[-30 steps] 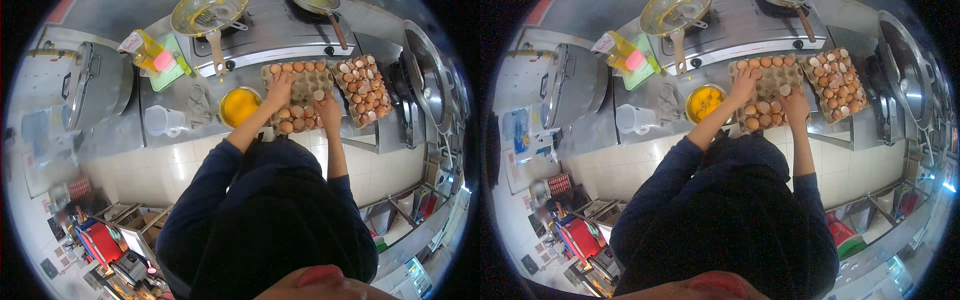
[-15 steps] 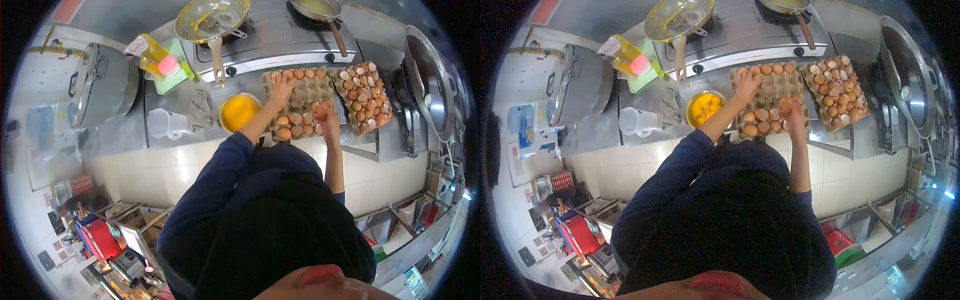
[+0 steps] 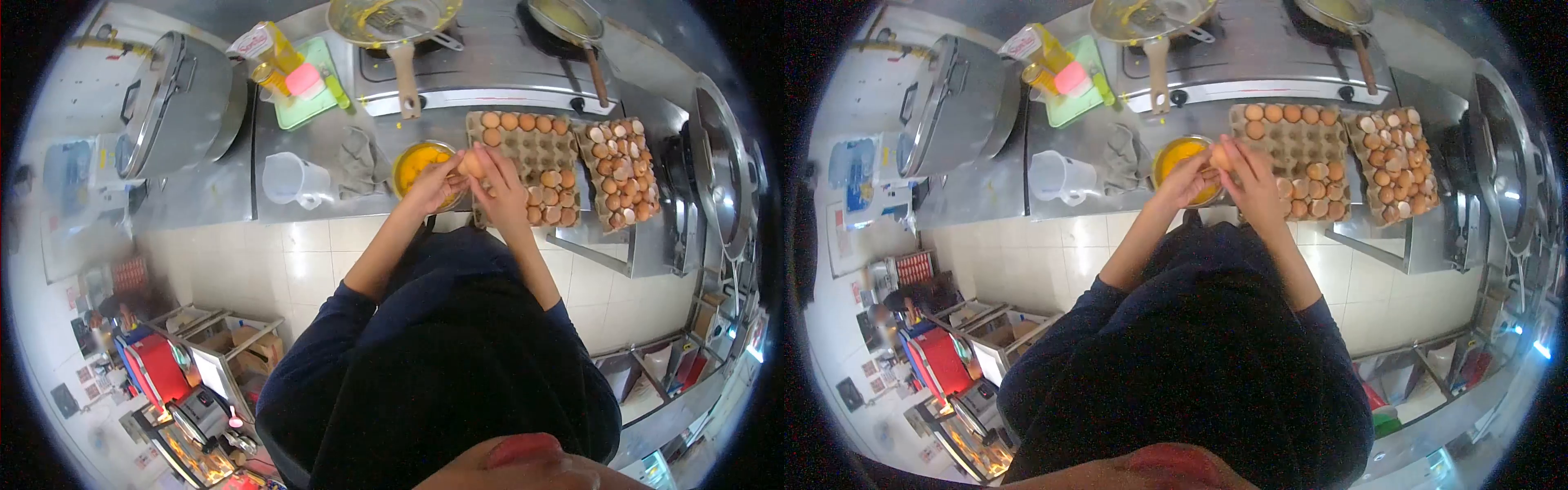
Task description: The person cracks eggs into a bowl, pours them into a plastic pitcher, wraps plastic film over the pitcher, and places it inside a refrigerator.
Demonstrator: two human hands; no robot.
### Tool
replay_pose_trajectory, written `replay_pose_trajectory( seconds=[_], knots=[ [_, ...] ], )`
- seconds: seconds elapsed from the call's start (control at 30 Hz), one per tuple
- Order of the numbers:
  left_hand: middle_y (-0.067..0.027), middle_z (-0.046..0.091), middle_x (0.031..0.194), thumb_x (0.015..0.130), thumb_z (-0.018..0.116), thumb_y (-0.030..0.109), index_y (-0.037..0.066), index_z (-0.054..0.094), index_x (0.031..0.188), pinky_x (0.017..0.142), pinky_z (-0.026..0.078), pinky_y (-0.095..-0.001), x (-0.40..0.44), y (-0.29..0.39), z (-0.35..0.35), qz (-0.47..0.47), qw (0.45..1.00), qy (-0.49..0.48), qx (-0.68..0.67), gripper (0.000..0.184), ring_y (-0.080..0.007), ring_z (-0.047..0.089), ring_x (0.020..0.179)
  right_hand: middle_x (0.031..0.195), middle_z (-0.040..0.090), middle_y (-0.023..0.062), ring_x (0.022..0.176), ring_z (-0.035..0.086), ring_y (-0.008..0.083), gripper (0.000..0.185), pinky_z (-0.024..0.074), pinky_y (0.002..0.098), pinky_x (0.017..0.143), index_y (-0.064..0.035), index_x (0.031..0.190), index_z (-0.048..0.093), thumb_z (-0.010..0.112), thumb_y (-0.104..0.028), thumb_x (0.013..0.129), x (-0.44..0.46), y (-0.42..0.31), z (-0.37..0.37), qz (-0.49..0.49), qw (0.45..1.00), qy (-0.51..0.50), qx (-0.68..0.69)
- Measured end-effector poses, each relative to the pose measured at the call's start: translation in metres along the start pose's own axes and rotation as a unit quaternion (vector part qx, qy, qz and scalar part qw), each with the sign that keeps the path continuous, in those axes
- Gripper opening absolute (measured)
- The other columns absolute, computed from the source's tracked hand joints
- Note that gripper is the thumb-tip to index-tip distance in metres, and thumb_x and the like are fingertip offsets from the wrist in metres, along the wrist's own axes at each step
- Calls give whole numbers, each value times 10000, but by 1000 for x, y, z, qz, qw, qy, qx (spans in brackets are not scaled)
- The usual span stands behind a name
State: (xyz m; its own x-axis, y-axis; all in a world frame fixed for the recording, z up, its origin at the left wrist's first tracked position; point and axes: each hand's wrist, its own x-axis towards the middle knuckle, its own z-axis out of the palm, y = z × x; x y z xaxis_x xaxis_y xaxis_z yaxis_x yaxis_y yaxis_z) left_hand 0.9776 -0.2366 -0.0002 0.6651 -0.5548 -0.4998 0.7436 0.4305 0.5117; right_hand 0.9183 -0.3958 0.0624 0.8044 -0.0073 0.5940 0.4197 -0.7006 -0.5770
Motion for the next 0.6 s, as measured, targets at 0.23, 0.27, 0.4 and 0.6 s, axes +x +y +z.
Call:
replay_pose_trajectory(
  seconds=[0.23, 0.27, 0.4, 0.6],
  knots=[
    [-125, 669, 1066, 930, 656, 324, -33, 590, 1166, 820, 575, -295, -36, 33, -31, 45, 998, 38, 20, 433, -196, 677, 912, 1205, 585, 136, 1037, 605, 292, 567, 511, 356, 875, -92, 1339, 549, 719, -52, 800, 13, -48, 29, 133, 987, 7, 94],
    [-125, 669, 1066, 930, 656, 324, -33, 590, 1166, 820, 575, -295, -39, 36, -34, 48, 998, 37, 19, 433, -196, 677, 912, 1207, 583, 143, 1041, 605, 294, 558, 507, 357, 881, -91, 1341, 546, 706, -49, 808, 13, -50, 34, 120, 989, 31, 86],
    [-143, 659, 1089, 929, 655, 332, -76, 564, 1174, 825, 576, -292, -47, 43, -50, 44, 996, 53, 64, 485, -217, 681, 943, 1195, 581, 148, 1048, 605, 275, 541, 508, 335, 861, -77, 1331, 544, 696, -44, 813, 7, -48, 63, 9, 996, -75, 35],
    [-142, 656, 1085, 916, 679, 298, -47, 583, 1167, 817, 574, -299, -60, 59, -64, 56, 993, 37, 100, 438, -231, 686, 931, 1170, 608, 122, 1026, 608, 168, 409, 511, 292, 831, -32, 1195, 600, 735, -116, 818, 3, -42, 79, 266, 925, 11, 271]
  ],
)
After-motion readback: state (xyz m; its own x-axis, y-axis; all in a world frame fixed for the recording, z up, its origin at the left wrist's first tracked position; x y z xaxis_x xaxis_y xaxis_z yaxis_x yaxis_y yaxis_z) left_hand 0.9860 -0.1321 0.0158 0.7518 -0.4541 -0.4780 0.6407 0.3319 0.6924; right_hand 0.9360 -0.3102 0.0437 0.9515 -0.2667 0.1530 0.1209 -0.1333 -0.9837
